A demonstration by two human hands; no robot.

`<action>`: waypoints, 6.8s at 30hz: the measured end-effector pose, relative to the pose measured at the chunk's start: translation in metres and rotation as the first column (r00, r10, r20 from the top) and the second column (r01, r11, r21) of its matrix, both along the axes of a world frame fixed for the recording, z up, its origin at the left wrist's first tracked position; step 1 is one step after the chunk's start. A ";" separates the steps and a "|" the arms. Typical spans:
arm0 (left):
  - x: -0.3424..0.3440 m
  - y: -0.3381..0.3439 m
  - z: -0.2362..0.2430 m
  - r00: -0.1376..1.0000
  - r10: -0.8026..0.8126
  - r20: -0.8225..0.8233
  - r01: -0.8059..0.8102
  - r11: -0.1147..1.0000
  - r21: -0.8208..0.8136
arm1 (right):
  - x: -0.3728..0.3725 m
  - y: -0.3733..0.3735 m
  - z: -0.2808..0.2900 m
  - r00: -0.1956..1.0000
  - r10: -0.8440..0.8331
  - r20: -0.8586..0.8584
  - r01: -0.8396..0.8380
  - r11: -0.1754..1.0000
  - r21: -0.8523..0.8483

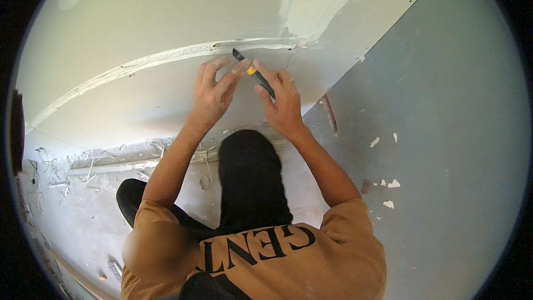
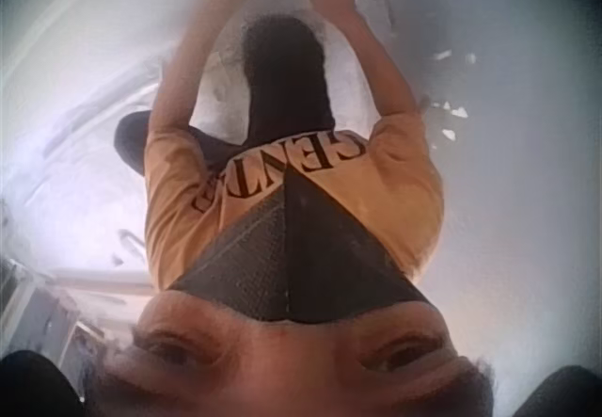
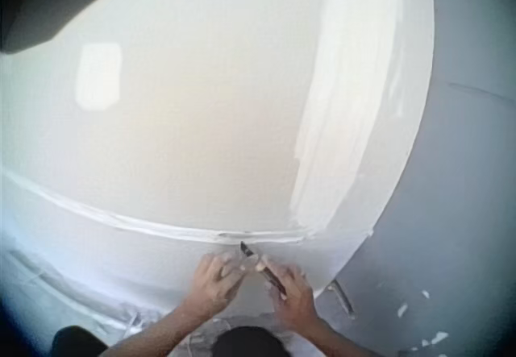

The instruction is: Cutting and removing a strip of drywall or trim along a wall joint using a utility knife.

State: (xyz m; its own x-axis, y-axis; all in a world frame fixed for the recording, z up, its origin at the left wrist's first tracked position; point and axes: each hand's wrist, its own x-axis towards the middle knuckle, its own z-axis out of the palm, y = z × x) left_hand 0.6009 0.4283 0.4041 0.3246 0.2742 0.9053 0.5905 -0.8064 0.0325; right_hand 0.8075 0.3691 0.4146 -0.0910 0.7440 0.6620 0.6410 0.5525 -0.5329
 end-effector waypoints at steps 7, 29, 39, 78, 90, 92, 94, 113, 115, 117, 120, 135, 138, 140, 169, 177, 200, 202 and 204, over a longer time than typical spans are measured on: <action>0.016 -0.014 -0.034 0.973 -0.047 0.225 0.113 0.950 -0.291 | -0.012 0.020 0.000 0.988 -0.056 0.145 0.038 0.991 0.125; 0.025 0.013 -0.075 0.972 0.154 0.179 -0.117 0.973 -0.199 | -0.031 0.059 -0.027 1.000 -0.005 0.029 -0.004 0.957 0.288; 0.031 0.016 -0.077 0.962 0.212 0.171 -0.179 0.965 -0.190 | -0.031 0.057 -0.025 1.000 -0.015 0.028 0.008 0.971 0.237; 0.075 0.033 -0.090 0.938 0.280 0.203 -0.255 0.957 -0.140 | 0.000 0.070 -0.042 0.975 -0.189 0.117 0.125 0.903 0.411; 0.096 0.039 -0.098 0.929 0.368 0.045 -0.365 0.929 -0.055 | 0.025 0.061 -0.045 0.974 -0.218 0.053 0.183 0.909 0.374; 0.102 0.038 -0.095 0.935 0.344 0.091 -0.338 0.938 -0.069 | 0.030 0.063 -0.047 0.977 -0.211 0.043 0.180 0.910 0.374; 0.107 0.039 -0.097 0.935 0.339 0.106 -0.333 0.940 -0.072 | 0.032 0.065 -0.048 0.980 -0.195 0.029 0.170 0.911 0.375; 0.127 0.040 -0.098 0.927 0.365 0.089 -0.361 0.931 -0.049 | 0.056 0.061 -0.049 0.969 -0.241 0.053 0.206 0.908 0.366; 0.132 0.037 -0.096 0.926 0.373 0.058 -0.370 0.927 -0.057 | 0.065 0.061 -0.052 0.965 -0.252 0.068 0.211 0.906 0.367; 0.143 0.031 -0.089 0.926 0.377 0.027 -0.374 0.925 -0.066 | 0.079 0.062 -0.066 0.951 -0.310 -0.010 0.288 0.871 0.397; 0.166 0.021 -0.076 0.920 0.352 -0.175 -0.368 0.927 -0.072 | 0.099 0.050 -0.073 0.940 -0.293 -0.177 0.329 0.915 0.232; 0.015 0.059 -0.001 0.918 0.379 0.118 -0.396 0.896 0.200 | 0.088 0.040 -0.053 0.973 -0.053 -0.225 0.119 0.950 0.289; 0.001 0.054 0.022 0.919 0.387 -0.078 -0.362 0.905 0.225 | 0.077 0.031 -0.036 0.982 -0.002 -0.187 0.042 0.978 0.206; 0.003 0.052 0.029 0.922 0.374 -0.100 -0.344 0.910 0.233 | 0.075 0.027 -0.019 0.986 0.009 -0.168 0.022 0.983 0.185; 0.019 0.009 -0.035 0.987 0.032 -0.154 -0.041 0.998 -0.057 | 0.014 0.050 -0.046 0.986 -0.164 0.020 0.153 0.954 0.257; 0.037 0.025 -0.050 0.976 0.079 -0.205 -0.110 0.983 -0.147 | 0.004 0.069 -0.064 0.963 -0.268 -0.017 0.257 0.902 0.347; 0.112 0.029 -0.053 0.917 0.200 -0.344 -0.261 0.955 -0.138 | 0.037 0.063 -0.085 0.850 -0.428 -0.307 0.503 0.834 0.229; 0.107 0.026 -0.057 0.920 0.205 -0.335 -0.249 0.964 -0.095 | 0.043 0.056 -0.083 0.900 -0.274 -0.339 0.348 0.920 0.182; 0.093 0.024 -0.069 0.924 0.171 -0.342 -0.220 0.970 -0.107 | 0.051 0.047 -0.084 0.933 -0.229 -0.279 0.290 0.935 0.205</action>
State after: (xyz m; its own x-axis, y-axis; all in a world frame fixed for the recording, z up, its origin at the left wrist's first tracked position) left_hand 0.6935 0.4527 0.3351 0.5233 0.4793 0.7045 0.7329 -0.6750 -0.0851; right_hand 0.8587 0.4165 0.3303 0.2730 0.5364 0.7986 0.6442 0.5147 -0.5659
